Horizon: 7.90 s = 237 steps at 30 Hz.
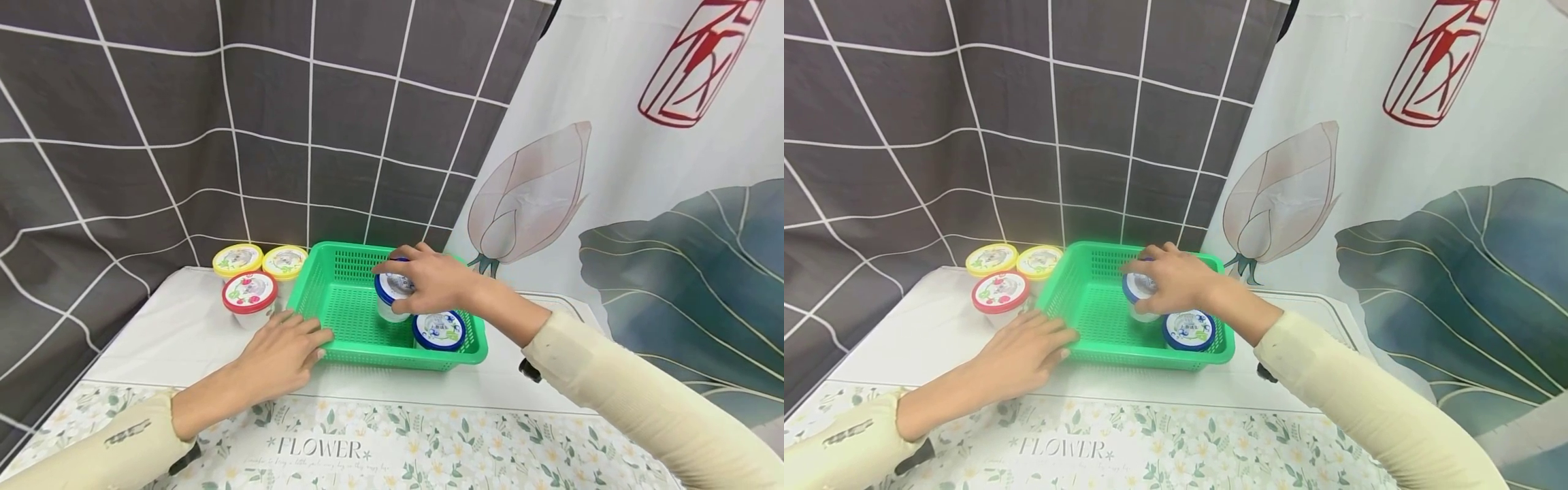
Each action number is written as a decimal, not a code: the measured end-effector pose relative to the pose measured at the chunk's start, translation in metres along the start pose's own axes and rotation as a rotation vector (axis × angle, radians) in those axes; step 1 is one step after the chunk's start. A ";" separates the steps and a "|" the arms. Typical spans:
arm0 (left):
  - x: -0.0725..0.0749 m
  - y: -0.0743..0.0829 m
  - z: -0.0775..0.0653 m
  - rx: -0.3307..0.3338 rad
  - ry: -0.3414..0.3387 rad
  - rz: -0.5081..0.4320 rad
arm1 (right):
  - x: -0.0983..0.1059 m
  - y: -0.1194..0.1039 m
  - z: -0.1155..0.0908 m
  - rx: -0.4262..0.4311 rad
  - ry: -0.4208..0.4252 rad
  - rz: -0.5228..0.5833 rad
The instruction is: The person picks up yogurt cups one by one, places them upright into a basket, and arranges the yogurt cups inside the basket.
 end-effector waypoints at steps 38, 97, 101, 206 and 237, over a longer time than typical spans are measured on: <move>0.000 -0.001 0.001 0.011 -0.021 -0.006 | -0.057 -0.016 0.016 -0.019 -0.206 0.104; 0.004 -0.045 0.013 0.176 0.067 -0.182 | -0.055 -0.001 -0.025 0.012 0.088 0.154; 0.004 -0.064 0.015 0.204 0.089 -0.184 | -0.056 0.002 -0.035 0.029 0.113 0.148; 0.041 -0.144 0.058 0.412 -0.488 -0.134 | -0.073 -0.002 -0.145 0.099 0.348 -0.244; 0.092 -0.134 0.084 0.417 -0.441 -0.181 | -0.073 -0.004 -0.143 0.081 0.326 -0.254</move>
Point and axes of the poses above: each hand's wrist, its own z-axis towards the middle knuckle, its own x-axis out of the back of the hand, y = z × x, the point moved 1 cm from there along z, towards the middle knuckle, and after that the axes turned 4 degrees about y, right-handed, at the moved point
